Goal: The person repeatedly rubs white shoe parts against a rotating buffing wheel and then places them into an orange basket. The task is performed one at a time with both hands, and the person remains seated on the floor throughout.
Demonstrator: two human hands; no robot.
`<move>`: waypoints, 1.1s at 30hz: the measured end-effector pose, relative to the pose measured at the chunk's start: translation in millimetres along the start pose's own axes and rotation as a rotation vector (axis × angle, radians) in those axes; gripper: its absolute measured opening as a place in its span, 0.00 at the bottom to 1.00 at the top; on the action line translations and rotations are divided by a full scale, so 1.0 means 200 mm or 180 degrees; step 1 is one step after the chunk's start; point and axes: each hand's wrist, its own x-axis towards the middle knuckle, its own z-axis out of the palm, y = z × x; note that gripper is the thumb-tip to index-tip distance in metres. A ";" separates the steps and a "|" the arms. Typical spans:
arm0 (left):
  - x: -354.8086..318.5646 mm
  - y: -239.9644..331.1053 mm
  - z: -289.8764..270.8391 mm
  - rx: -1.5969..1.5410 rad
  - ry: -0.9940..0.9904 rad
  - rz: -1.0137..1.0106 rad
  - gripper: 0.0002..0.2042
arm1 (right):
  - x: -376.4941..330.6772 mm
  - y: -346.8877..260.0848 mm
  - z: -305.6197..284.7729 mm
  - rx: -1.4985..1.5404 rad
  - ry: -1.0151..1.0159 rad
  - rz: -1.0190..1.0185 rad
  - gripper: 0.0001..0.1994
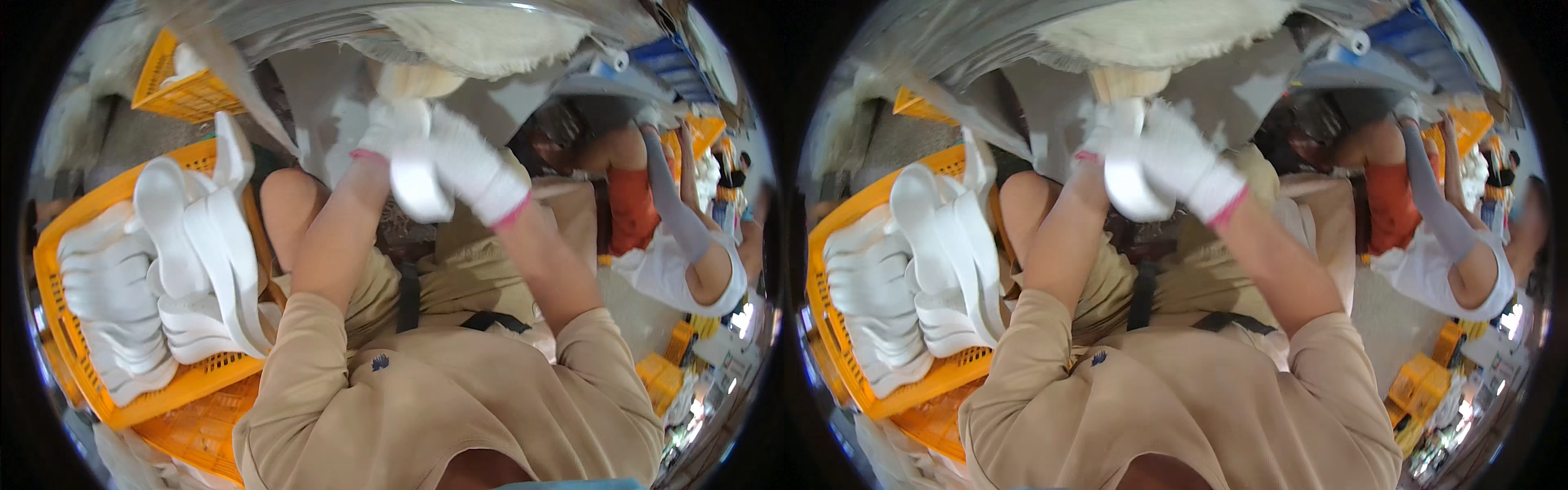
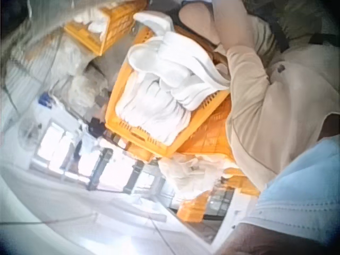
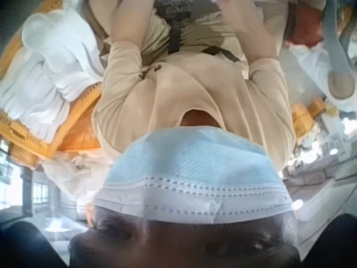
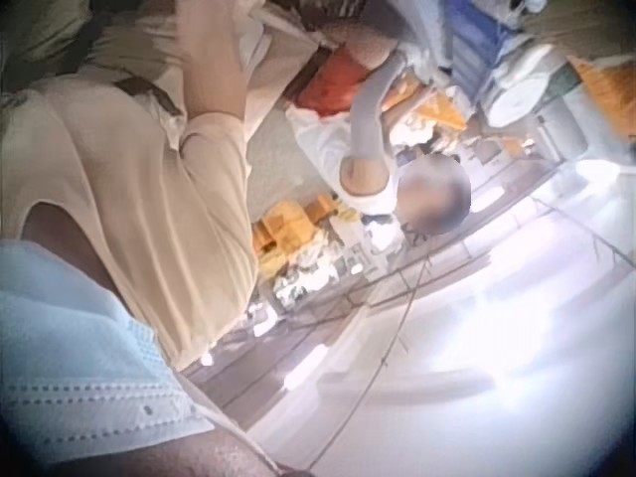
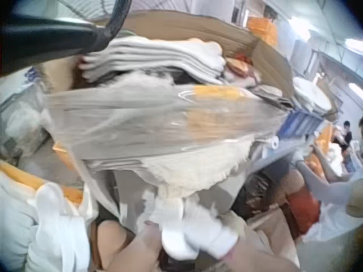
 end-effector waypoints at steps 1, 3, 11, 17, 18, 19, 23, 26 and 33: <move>-0.01 -0.01 0.01 0.0051 0.0120 0.0068 0.31 | 0.02 -0.06 -0.04 0.1037 -0.0478 0.1067 0.23; -0.06 -0.05 0.00 0.0073 0.0186 0.0025 0.31 | -0.10 -0.07 -0.03 -0.0450 -0.0754 0.0850 0.22; -0.15 -0.20 -0.02 -0.0451 -0.0365 -0.0431 0.32 | -0.45 0.23 0.02 -0.3445 0.0735 -0.1689 0.22; -0.04 -0.15 -0.09 -0.1049 -0.0263 -0.0186 0.32 | -0.13 0.10 -0.03 -0.3525 0.0808 -0.1391 0.17; -0.06 -0.15 -0.12 -0.0945 0.0039 -0.0407 0.31 | -0.13 0.10 -0.02 -0.3213 0.0808 -0.1478 0.18; -0.06 -0.14 -0.15 -0.1090 -0.0117 -0.0431 0.31 | -0.12 0.08 -0.01 -0.2843 0.1038 -0.1497 0.18; -0.11 -0.08 -0.13 0.1059 0.0058 0.0529 0.26 | -0.07 0.08 0.03 -0.3188 0.0913 -0.1196 0.15; -0.15 -0.02 -0.01 -0.0564 0.0537 -0.0500 0.20 | -0.07 0.10 0.03 -0.2927 0.1013 -0.0903 0.22; -0.24 0.04 -0.04 0.1313 0.0563 -0.0018 0.22 | -0.15 0.18 0.03 -0.2706 0.1044 -0.0966 0.27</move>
